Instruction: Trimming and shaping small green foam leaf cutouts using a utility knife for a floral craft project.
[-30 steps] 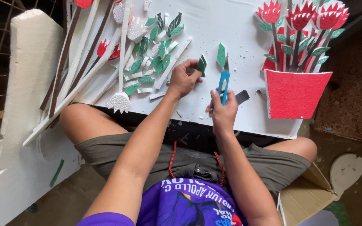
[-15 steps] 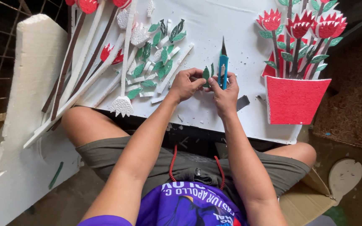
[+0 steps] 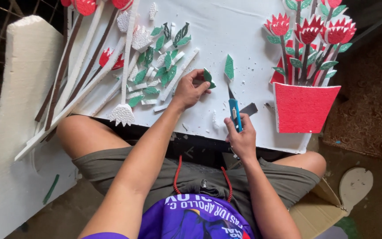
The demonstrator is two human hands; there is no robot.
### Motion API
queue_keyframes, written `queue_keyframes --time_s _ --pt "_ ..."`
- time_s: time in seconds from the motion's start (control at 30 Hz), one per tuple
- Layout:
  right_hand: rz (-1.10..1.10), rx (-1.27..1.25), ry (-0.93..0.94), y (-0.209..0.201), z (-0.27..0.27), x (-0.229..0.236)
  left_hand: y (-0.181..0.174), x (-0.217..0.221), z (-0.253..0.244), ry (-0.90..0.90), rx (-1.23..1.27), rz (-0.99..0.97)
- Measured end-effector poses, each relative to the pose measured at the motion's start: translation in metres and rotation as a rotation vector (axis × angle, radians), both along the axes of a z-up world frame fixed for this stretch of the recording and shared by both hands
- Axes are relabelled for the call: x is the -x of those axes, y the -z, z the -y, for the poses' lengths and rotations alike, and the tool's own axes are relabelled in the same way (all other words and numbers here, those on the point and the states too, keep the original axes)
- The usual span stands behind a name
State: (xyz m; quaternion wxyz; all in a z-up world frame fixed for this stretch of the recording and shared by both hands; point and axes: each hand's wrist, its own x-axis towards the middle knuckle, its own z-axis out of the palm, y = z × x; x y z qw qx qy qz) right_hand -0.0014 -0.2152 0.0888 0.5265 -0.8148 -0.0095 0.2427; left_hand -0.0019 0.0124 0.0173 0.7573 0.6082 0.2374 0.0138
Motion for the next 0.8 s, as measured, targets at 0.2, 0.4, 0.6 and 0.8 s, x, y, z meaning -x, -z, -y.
queue_keyframes --time_s 0.2,0.4,0.6,0.8 --pt "0.091 -0.103 0.040 0.009 -0.033 -0.014 -0.001 -0.004 0.002 -0.004 -0.054 -0.054" --pt "0.056 0.010 -0.046 0.003 -0.062 -0.017 -0.002 -0.006 0.005 -0.028 -0.067 -0.089" --pt "0.035 -0.055 -0.025 -0.002 -0.055 -0.022 -0.026 -0.004 0.004 -0.038 -0.074 -0.080" --pt "0.114 -0.091 -0.057 0.005 -0.058 -0.035 -0.001 -0.004 0.005 -0.030 -0.089 -0.091"
